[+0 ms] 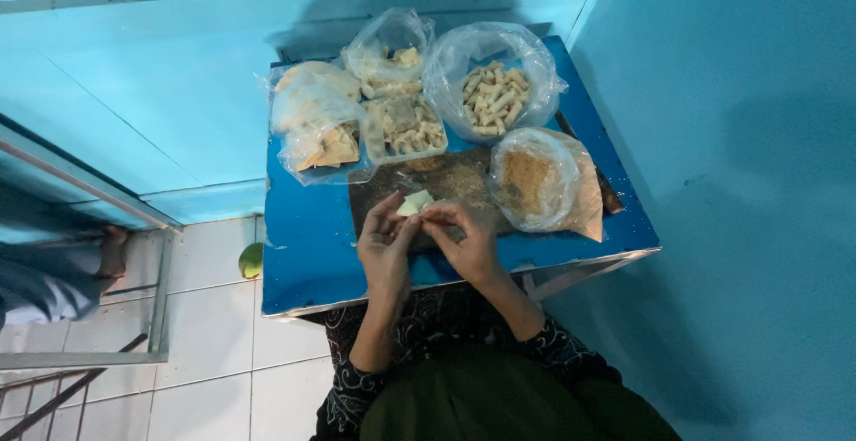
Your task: The person sits at a small blue table and folds thin square dough wrappers by hand on a wooden board, pressing each fold flat and setting finished folded pieces aside. They repeatedly take new wrappers from a stack and fold them one at a time throughout the episode.
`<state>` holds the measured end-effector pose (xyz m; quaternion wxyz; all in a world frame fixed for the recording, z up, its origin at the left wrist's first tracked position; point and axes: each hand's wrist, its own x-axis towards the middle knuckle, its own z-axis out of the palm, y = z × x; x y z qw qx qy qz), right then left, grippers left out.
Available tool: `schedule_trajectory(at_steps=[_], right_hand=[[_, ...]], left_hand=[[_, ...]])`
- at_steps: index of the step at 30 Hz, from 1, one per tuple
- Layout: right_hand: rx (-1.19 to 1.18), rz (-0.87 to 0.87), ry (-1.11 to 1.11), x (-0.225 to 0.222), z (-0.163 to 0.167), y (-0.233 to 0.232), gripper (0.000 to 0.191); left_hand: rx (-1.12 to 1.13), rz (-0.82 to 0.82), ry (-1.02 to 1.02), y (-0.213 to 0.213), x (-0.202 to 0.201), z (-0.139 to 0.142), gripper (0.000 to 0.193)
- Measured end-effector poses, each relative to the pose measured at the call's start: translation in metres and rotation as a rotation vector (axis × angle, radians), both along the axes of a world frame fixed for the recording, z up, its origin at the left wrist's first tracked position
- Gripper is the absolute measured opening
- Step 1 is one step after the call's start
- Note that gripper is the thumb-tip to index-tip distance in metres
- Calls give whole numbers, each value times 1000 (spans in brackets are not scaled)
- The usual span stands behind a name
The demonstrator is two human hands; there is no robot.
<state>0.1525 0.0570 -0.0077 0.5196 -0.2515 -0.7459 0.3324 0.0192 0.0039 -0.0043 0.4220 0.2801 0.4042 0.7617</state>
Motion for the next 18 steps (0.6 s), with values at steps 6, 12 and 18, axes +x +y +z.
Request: schedule_trajectory(at_steps=[6,12,18], right_hand=[[-325,109,219,-7,-17,2,32],[-479,66,313,-10,-38,18,16],[-382,122,261,-11,-39,13,25]], left_hand=[[-43,126,303,-3,6,-10,39],[-1,112,283,-6,10,-15,31],[-25,141,221,1,2,-23,23]])
